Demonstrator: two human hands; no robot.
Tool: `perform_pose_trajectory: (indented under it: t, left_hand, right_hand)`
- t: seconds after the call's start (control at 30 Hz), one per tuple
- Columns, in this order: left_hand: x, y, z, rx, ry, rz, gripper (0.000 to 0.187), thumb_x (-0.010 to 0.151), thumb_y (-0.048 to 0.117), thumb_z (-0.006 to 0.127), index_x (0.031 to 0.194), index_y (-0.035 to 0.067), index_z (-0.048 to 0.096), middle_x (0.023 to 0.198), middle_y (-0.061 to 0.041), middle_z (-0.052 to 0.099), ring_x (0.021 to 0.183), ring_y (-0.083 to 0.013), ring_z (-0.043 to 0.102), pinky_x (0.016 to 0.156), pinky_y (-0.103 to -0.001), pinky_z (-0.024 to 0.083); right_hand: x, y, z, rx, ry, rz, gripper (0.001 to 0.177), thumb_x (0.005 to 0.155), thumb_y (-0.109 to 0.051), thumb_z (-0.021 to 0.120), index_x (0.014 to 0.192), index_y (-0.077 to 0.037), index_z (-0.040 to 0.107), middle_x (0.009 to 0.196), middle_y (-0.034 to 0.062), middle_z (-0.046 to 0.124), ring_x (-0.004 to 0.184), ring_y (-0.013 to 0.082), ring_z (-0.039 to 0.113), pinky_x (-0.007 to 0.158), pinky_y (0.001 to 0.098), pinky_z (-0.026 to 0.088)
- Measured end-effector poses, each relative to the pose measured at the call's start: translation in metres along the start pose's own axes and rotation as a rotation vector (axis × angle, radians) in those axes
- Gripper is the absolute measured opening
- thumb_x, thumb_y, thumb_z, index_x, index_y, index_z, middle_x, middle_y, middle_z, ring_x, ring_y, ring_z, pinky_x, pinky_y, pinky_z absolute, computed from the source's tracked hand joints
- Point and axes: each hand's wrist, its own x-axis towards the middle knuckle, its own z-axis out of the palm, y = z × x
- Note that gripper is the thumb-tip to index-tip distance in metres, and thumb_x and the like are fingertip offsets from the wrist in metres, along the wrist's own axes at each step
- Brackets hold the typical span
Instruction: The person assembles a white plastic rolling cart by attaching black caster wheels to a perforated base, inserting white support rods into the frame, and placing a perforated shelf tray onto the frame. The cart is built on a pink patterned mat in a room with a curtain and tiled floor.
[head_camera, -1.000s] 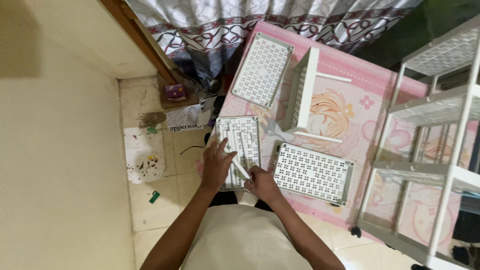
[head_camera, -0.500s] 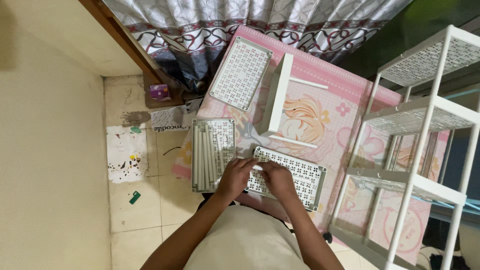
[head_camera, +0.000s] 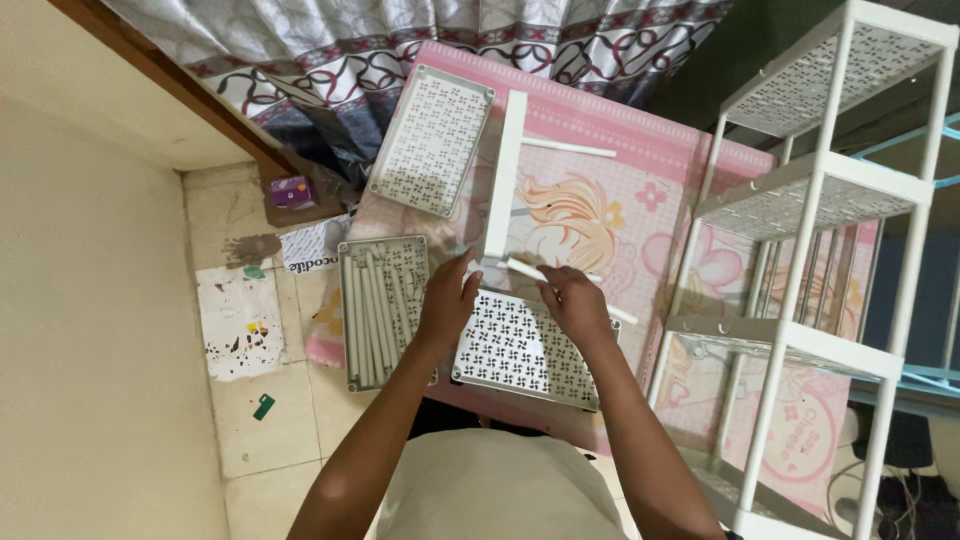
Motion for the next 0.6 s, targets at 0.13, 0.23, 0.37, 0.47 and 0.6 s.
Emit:
perform_pose_trajectory:
  t: [0.13, 0.23, 0.37, 0.47, 0.6]
  left_hand:
    - [0.02, 0.007, 0.013, 0.007, -0.004, -0.021, 0.045, 0.103, 0.016, 0.057, 0.147, 0.008, 0.054, 0.117, -0.024, 0.069, 0.106, -0.0399, 0.067, 0.091, -0.047, 0.052]
    - [0.028, 0.011, 0.019, -0.079, -0.017, -0.138, 0.044, 0.104, 0.017, 0.054, 0.147, 0.015, 0.055, 0.108, -0.021, 0.072, 0.095, -0.0361, 0.071, 0.082, -0.044, 0.056]
    - [0.036, 0.004, 0.026, 0.014, -0.053, -0.204, 0.037, 0.104, 0.021, 0.057, 0.141, 0.017, 0.061, 0.098, -0.022, 0.073, 0.088, -0.0382, 0.071, 0.077, -0.044, 0.054]
    - [0.039, -0.008, 0.033, 0.015, -0.015, -0.194, 0.032, 0.1, 0.023, 0.063, 0.131, 0.016, 0.069, 0.097, -0.021, 0.073, 0.087, -0.0382, 0.072, 0.075, -0.044, 0.056]
    - [0.046, -0.022, 0.036, 0.043, -0.014, -0.195, 0.027, 0.094, 0.028, 0.07, 0.117, 0.015, 0.075, 0.094, -0.019, 0.074, 0.081, -0.035, 0.074, 0.073, -0.042, 0.058]
  right_hand:
    - [0.014, 0.003, -0.003, -0.011, -0.024, -0.007, 0.029, 0.093, -0.017, 0.068, 0.12, -0.013, 0.074, 0.095, 0.0113, 0.072, 0.081, 0.0302, 0.069, 0.074, 0.0421, 0.056]
    - [0.021, 0.003, -0.004, -0.026, -0.03, -0.066, 0.028, 0.092, -0.017, 0.069, 0.119, -0.014, 0.075, 0.094, 0.01, 0.073, 0.089, 0.0304, 0.068, 0.076, 0.0423, 0.055]
    - [0.028, 0.005, -0.002, -0.043, -0.063, -0.067, 0.027, 0.092, -0.017, 0.069, 0.118, -0.015, 0.076, 0.092, 0.0092, 0.072, 0.088, 0.03, 0.068, 0.077, 0.0423, 0.056]
    - [0.03, 0.008, 0.0, -0.062, -0.03, -0.137, 0.026, 0.091, -0.016, 0.07, 0.116, -0.014, 0.076, 0.092, 0.0082, 0.073, 0.088, 0.0301, 0.068, 0.076, 0.0418, 0.056]
    - [0.03, 0.015, 0.0, -0.082, -0.018, -0.216, 0.028, 0.09, -0.013, 0.071, 0.117, -0.013, 0.075, 0.093, 0.0083, 0.072, 0.087, 0.0302, 0.068, 0.076, 0.0406, 0.057]
